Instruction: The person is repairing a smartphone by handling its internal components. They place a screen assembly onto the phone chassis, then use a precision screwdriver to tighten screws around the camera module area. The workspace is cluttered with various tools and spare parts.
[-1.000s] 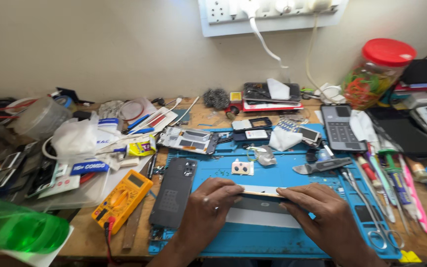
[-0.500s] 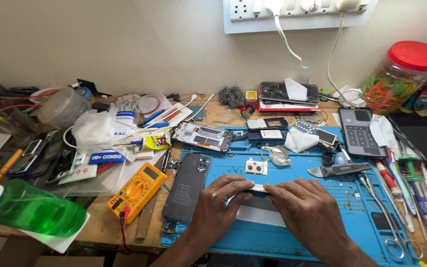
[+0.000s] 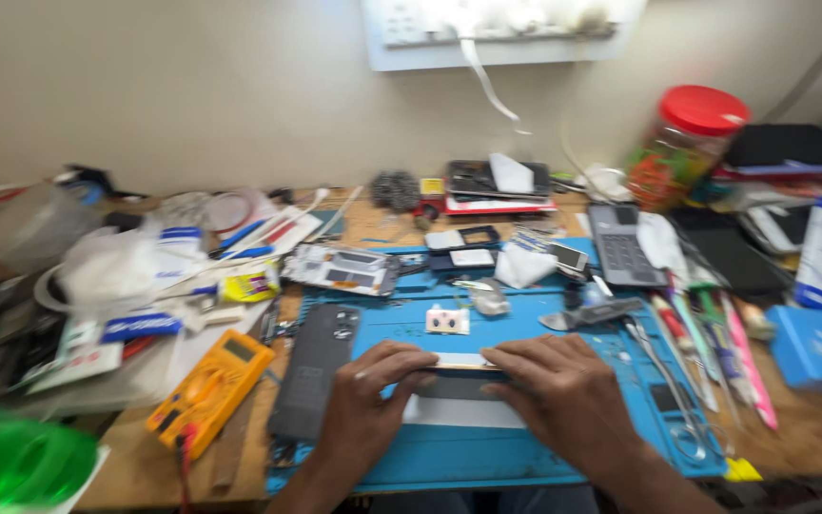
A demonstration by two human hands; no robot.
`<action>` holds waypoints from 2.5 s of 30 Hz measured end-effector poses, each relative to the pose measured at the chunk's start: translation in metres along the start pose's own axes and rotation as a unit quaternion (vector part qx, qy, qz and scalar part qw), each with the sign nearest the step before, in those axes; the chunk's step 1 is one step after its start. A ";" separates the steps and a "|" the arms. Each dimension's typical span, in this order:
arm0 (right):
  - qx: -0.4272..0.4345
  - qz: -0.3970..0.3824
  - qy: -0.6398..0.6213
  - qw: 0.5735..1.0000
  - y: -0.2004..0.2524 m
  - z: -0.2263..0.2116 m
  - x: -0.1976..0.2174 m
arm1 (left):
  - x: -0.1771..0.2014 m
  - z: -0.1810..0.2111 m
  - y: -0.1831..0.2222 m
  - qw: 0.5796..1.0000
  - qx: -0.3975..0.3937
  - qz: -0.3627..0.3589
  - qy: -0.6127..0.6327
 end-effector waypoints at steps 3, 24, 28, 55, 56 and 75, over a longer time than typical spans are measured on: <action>-0.088 -0.017 -0.058 0.994 0.023 0.034 0.021 | -0.001 -0.004 0.006 0.997 0.064 -0.013 0.030; -0.207 0.027 -0.190 0.959 0.061 0.062 0.010 | -0.008 -0.004 0.009 0.997 0.069 0.013 0.040; -0.297 -0.007 -0.205 0.933 0.065 0.067 0.001 | -0.005 -0.007 0.003 0.991 0.125 -0.036 -0.042; 0.076 0.053 0.063 0.994 0.067 0.035 0.013 | 0.031 0.020 0.003 0.993 -0.014 -0.041 -0.114; 0.100 0.044 0.080 0.991 0.067 0.038 0.010 | 0.026 0.017 0.011 0.989 -0.010 -0.063 -0.130; 0.050 -0.100 0.049 0.992 0.064 0.022 -0.007 | -0.015 -0.006 0.046 0.912 -0.091 -0.267 -0.297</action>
Point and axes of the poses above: each hand's wrist, its own y-axis away from the middle knuckle, its own x-axis out of the back of the hand, z = x × y, the point moved 1 cm from there along -y, towards the middle knuckle, and after that the axes turned 3 degrees about -z, right-handed, at the moved point
